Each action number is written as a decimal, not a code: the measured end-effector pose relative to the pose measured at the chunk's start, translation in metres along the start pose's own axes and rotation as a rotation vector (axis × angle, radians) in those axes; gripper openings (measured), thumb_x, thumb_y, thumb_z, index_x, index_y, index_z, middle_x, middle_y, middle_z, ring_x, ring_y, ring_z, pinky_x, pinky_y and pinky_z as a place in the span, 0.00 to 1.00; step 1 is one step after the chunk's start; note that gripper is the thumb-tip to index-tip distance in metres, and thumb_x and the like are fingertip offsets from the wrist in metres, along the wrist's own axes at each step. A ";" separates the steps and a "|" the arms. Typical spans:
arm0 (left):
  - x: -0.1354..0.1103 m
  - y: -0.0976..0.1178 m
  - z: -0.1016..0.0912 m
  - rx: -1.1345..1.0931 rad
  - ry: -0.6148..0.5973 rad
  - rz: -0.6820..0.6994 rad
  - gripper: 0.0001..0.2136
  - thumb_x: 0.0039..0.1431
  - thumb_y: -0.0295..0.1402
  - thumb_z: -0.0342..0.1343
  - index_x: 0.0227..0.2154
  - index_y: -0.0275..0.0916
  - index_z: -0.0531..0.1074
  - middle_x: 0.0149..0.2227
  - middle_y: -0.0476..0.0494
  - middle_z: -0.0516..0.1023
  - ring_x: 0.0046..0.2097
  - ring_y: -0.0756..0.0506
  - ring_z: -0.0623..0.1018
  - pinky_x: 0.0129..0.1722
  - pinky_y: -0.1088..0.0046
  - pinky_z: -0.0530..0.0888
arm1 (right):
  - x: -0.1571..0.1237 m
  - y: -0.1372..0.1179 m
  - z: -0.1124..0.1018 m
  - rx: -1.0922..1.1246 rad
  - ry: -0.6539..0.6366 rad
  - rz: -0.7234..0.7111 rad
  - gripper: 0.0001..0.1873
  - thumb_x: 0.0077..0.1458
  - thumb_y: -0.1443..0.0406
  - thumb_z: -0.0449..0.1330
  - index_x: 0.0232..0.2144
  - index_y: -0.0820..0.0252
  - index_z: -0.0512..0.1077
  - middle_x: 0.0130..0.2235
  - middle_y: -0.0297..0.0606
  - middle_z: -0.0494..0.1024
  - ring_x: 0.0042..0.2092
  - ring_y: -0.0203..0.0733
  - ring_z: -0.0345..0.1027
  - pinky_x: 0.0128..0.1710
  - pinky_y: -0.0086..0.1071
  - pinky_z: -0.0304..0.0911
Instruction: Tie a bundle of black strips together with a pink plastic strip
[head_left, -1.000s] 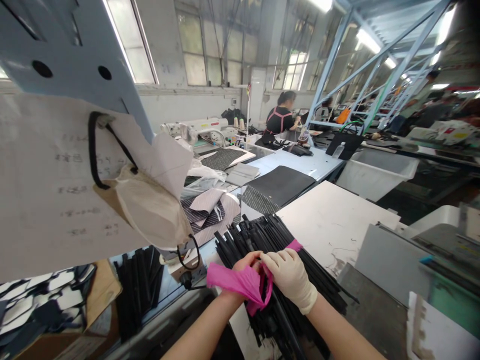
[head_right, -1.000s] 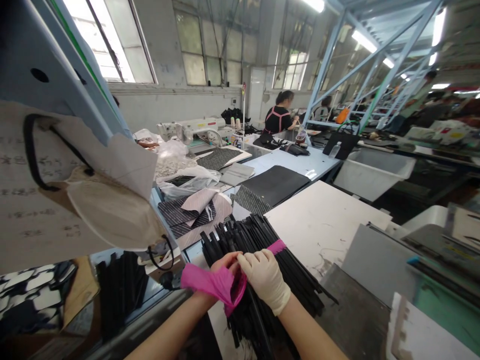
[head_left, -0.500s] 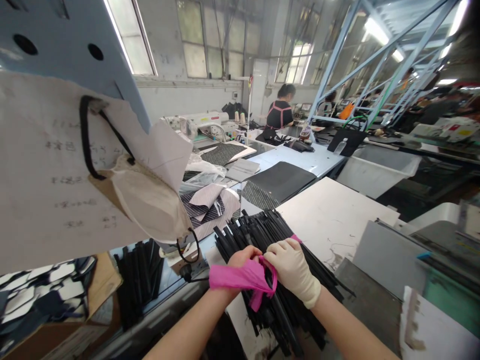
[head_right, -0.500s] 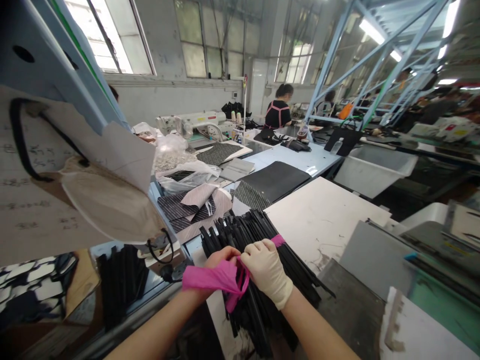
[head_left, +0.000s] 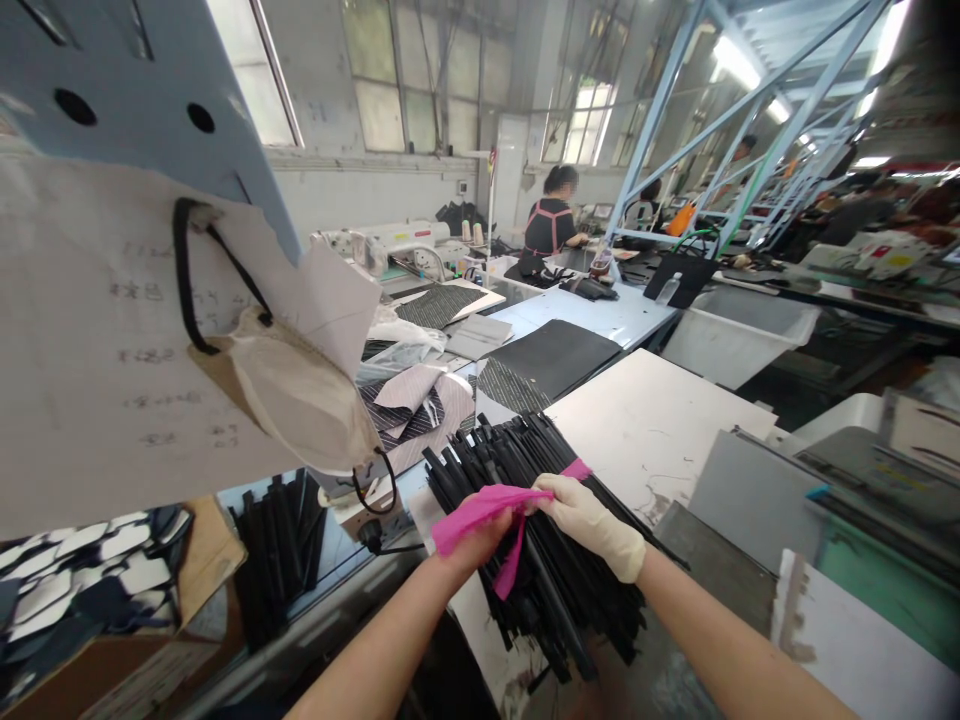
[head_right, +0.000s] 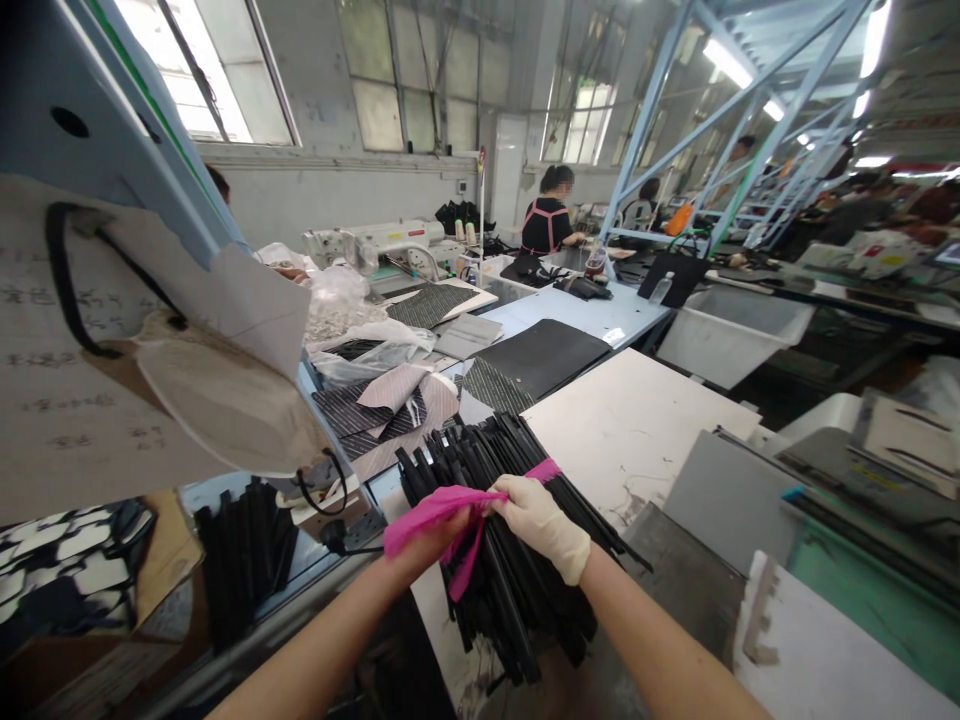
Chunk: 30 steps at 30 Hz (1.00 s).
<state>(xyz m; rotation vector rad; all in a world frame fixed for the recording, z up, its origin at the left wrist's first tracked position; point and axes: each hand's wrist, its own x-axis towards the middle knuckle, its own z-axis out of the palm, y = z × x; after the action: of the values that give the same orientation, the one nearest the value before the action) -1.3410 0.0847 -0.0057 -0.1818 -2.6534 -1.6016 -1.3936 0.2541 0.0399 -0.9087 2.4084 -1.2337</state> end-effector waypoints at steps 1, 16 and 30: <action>0.000 -0.002 0.002 0.001 0.023 0.015 0.11 0.58 0.30 0.46 0.37 0.38 0.73 0.41 0.46 0.78 0.42 0.48 0.74 0.47 0.72 0.68 | 0.000 0.000 0.000 0.041 -0.009 0.018 0.13 0.55 0.61 0.49 0.25 0.60 0.69 0.28 0.35 0.72 0.33 0.38 0.66 0.35 0.31 0.59; -0.007 0.031 -0.003 0.168 0.089 -0.155 0.09 0.56 0.31 0.46 0.33 0.39 0.72 0.31 0.45 0.77 0.33 0.45 0.75 0.33 0.72 0.66 | 0.003 -0.001 0.004 0.265 0.024 0.240 0.27 0.55 0.47 0.47 0.13 0.58 0.57 0.16 0.30 0.59 0.22 0.34 0.55 0.26 0.31 0.52; -0.007 0.042 0.003 0.244 0.124 -0.162 0.09 0.59 0.31 0.44 0.34 0.42 0.69 0.32 0.48 0.77 0.34 0.46 0.75 0.33 0.72 0.65 | -0.001 -0.005 0.002 0.436 0.074 0.231 0.19 0.52 0.54 0.51 0.16 0.58 0.59 0.19 0.29 0.61 0.25 0.35 0.56 0.30 0.31 0.54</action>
<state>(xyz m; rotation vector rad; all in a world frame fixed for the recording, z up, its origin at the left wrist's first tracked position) -1.3288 0.1062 0.0288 0.1394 -2.7946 -1.2602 -1.3903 0.2515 0.0425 -0.4504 2.0913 -1.6275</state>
